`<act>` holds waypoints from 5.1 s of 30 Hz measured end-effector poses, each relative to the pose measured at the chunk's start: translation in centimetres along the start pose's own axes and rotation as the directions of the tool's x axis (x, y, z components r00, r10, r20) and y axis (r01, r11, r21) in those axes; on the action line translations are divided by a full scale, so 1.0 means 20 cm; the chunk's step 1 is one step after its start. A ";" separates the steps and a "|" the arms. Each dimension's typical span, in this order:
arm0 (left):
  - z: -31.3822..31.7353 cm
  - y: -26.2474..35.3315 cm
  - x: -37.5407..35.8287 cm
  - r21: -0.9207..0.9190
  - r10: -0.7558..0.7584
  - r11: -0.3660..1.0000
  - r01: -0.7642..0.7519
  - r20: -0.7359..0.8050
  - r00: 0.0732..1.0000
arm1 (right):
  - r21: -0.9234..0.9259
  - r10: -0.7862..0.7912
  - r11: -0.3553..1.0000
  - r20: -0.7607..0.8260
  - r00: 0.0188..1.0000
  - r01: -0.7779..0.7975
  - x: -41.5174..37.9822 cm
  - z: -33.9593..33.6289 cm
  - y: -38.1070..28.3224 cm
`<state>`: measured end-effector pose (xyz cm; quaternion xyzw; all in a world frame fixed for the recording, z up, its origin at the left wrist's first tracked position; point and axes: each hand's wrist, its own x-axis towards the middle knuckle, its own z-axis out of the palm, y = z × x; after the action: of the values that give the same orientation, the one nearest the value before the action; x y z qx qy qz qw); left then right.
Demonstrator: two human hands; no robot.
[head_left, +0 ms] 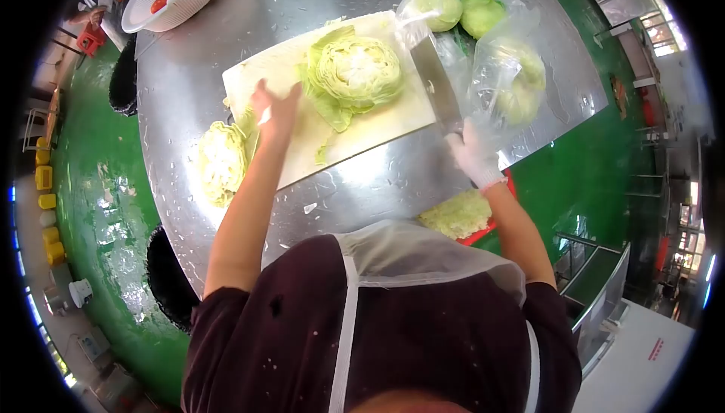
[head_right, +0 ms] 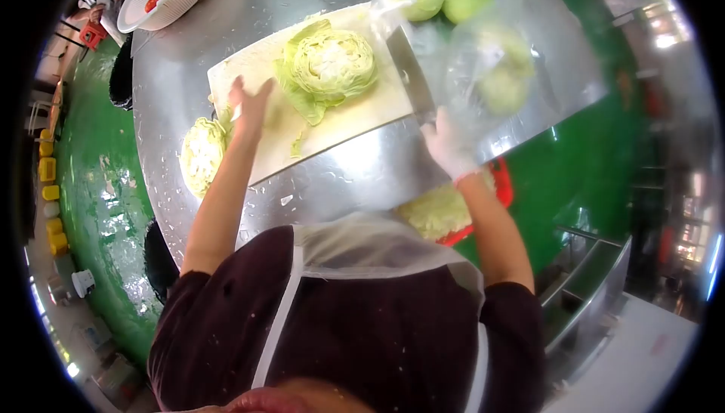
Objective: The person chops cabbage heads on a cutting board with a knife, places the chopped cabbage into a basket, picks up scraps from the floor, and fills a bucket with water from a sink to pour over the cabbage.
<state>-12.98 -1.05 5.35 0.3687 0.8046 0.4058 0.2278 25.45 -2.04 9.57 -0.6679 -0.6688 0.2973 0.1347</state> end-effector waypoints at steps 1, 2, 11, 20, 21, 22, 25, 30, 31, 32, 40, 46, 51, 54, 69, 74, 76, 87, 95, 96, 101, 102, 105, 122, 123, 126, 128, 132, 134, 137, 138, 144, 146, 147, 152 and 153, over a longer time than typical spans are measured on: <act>0.12 0.10 0.02 0.172 -0.044 0.984 0.039 0.021 0.999 | 0.034 0.110 0.993 0.029 0.994 -0.111 -0.01 -0.11 -0.10; 0.21 0.17 0.03 0.207 -0.070 0.977 0.056 0.061 0.996 | 0.068 0.214 0.974 0.057 0.975 -0.218 0.00 -0.17 -0.15; 0.55 0.19 0.29 -0.367 -0.234 0.796 0.480 0.545 0.805 | -0.283 0.235 0.918 -0.173 0.956 -0.277 0.33 -0.45 0.26; 0.25 0.44 0.09 -0.054 0.746 0.665 -0.745 0.019 0.665 | 0.670 0.305 0.733 -0.170 0.937 -0.117 -0.23 -0.26 -0.05; 0.23 0.41 0.12 -0.029 0.870 0.493 -0.870 0.012 0.492 | 0.686 0.300 0.722 -0.193 0.934 -0.090 -0.27 -0.23 -0.09; 0.25 0.32 0.18 0.115 0.965 0.247 -0.962 0.060 0.255 | 0.702 0.295 0.710 -0.217 0.931 -0.062 -0.30 -0.20 -0.13; 0.21 0.05 0.16 0.087 0.912 0.014 -0.996 0.408 0.048 | 0.718 0.262 0.694 -0.183 0.947 -0.053 -0.35 -0.18 -0.21; -0.05 0.03 -0.10 0.077 0.756 0.236 -0.969 0.612 0.232 | 0.554 0.221 0.817 -0.050 0.974 -0.157 -0.27 -0.12 -0.28; -0.08 0.05 -0.10 0.043 0.783 0.252 -0.967 0.578 0.229 | 0.448 0.202 0.876 -0.004 0.979 -0.179 -0.24 -0.11 -0.27; -0.10 0.06 -0.08 0.010 0.810 0.264 -0.965 0.541 0.227 | 0.335 0.185 0.923 0.042 0.982 -0.188 -0.20 -0.10 -0.25; 0.23 0.23 0.45 0.112 0.772 0.631 -0.768 0.008 0.636 | 0.141 0.243 0.956 0.104 0.964 -0.256 -0.10 0.06 -0.17; 0.46 0.27 0.72 -0.006 0.326 0.936 -0.351 0.390 0.861 | 0.231 0.303 0.916 0.140 0.943 -0.328 -0.09 0.04 -0.22; 0.22 0.50 0.47 -0.081 0.732 0.674 -0.734 0.202 0.650 | 0.300 0.325 0.885 0.146 0.934 -0.355 -0.10 0.06 -0.20; 0.16 0.33 0.36 -0.051 0.920 0.289 -0.956 0.292 0.263 | 0.290 0.356 0.876 0.151 0.922 -0.386 -0.10 0.05 -0.21; 0.23 0.21 0.15 0.146 0.816 0.336 -0.930 0.447 0.365 | -0.120 0.158 0.982 0.089 0.983 -0.147 -0.08 0.04 -0.16; 0.13 0.22 0.22 -0.020 0.832 0.370 -0.929 0.451 0.322 | -0.192 0.110 0.977 0.087 0.990 -0.091 -0.07 0.05 -0.15; 0.16 0.22 0.28 -0.057 0.833 0.381 -0.923 0.453 0.316 | -0.124 0.145 0.984 0.110 0.983 -0.131 -0.06 0.05 -0.14; -0.07 0.43 0.09 -0.023 0.809 0.572 -0.820 -0.146 0.569 | -0.119 0.147 0.984 0.105 0.983 -0.134 -0.08 0.09 -0.11; -0.10 0.19 -0.28 -0.027 0.722 0.606 -0.795 -0.400 0.564 | -0.151 0.057 0.987 0.000 0.998 -0.057 -0.06 0.12 -0.07; -0.08 0.17 -0.31 0.020 0.754 0.591 -0.806 -0.368 0.544 | -0.162 0.065 0.985 0.004 0.998 -0.064 -0.07 0.11 -0.08; 0.02 0.02 -0.46 0.071 0.780 0.609 -0.790 -0.233 0.580 | -0.307 -0.009 0.951 -0.089 0.996 -0.019 -0.09 0.12 -0.12; 0.01 0.05 -0.44 0.058 0.777 0.603 -0.796 -0.267 0.570 | -0.269 0.002 0.963 -0.074 0.997 -0.022 -0.10 0.12 -0.12; -0.01 0.23 -0.32 0.030 0.775 0.565 -0.825 -0.364 0.517 | -0.203 0.042 0.978 -0.006 0.999 -0.042 -0.08 0.10 -0.13; 0.03 -0.13 -0.35 0.306 0.738 0.263 -0.915 0.547 0.395 | -0.164 0.237 0.961 0.084 0.968 -0.221 -0.09 0.06 -0.21; 0.05 -0.14 -0.34 0.328 0.752 0.247 -0.912 0.528 0.394 | -0.172 0.234 0.961 0.080 0.969 -0.218 -0.09 0.06 -0.21; 0.03 -0.14 -0.33 0.277 0.849 0.201 -0.940 0.429 0.308 | -0.191 0.232 0.958 0.071 0.970 -0.215 -0.09 0.06 -0.22; 0.00 -0.08 -0.31 0.178 0.923 0.250 -0.952 0.253 0.290 | -0.195 0.234 0.956 0.066 0.970 -0.218 -0.09 0.07 -0.20; -0.21 0.22 -0.27 0.067 0.567 0.824 -0.563 -0.099 0.818 | -0.157 0.196 0.970 0.056 0.979 -0.185 -0.08 0.10 -0.14; -0.30 0.36 -0.18 0.033 0.421 0.904 -0.425 -0.233 0.877 | -0.172 0.141 0.975 0.012 0.990 -0.137 -0.05 0.15 -0.05; -0.23 0.32 0.03 0.016 0.673 0.704 -0.710 -0.336 0.659 | -0.184 0.122 0.975 -0.006 0.993 -0.121 -0.05 0.16 -0.04; -0.17 0.26 0.11 0.127 0.811 0.559 -0.820 -0.290 0.508 | -0.178 0.137 0.975 0.003 0.991 -0.135 -0.05 0.15 -0.05; -0.02 0.02 0.14 0.098 0.774 0.482 -0.870 0.417 0.476 | -0.105 0.207 0.974 0.049 0.977 -0.201 -0.08 0.11 -0.12; -0.07 0.00 0.15 0.114 0.718 0.457 -0.882 0.538 0.441 | -0.073 0.213 0.975 0.060 0.975 -0.208 -0.08 0.12 -0.11; -0.09 -0.01 0.14 0.072 0.714 0.470 -0.880 0.555 0.427 | -0.061 0.214 0.976 0.069 0.975 -0.210 -0.08 0.12 -0.11; -0.17 0.04 0.15 0.051 0.628 0.488 -0.871 0.673 0.391 | -0.051 0.194 0.980 0.053 0.980 -0.191 -0.06 0.14 -0.07; -0.18 0.06 0.15 0.119 0.631 0.418 -0.900 0.675 0.382 | -0.052 0.192 0.980 0.046 0.980 -0.190 -0.07 0.15 -0.07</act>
<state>-16.79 -0.06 8.17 0.8485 0.4976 0.1348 0.1194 22.79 -3.85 8.34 -0.7243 -0.6116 0.3099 0.0729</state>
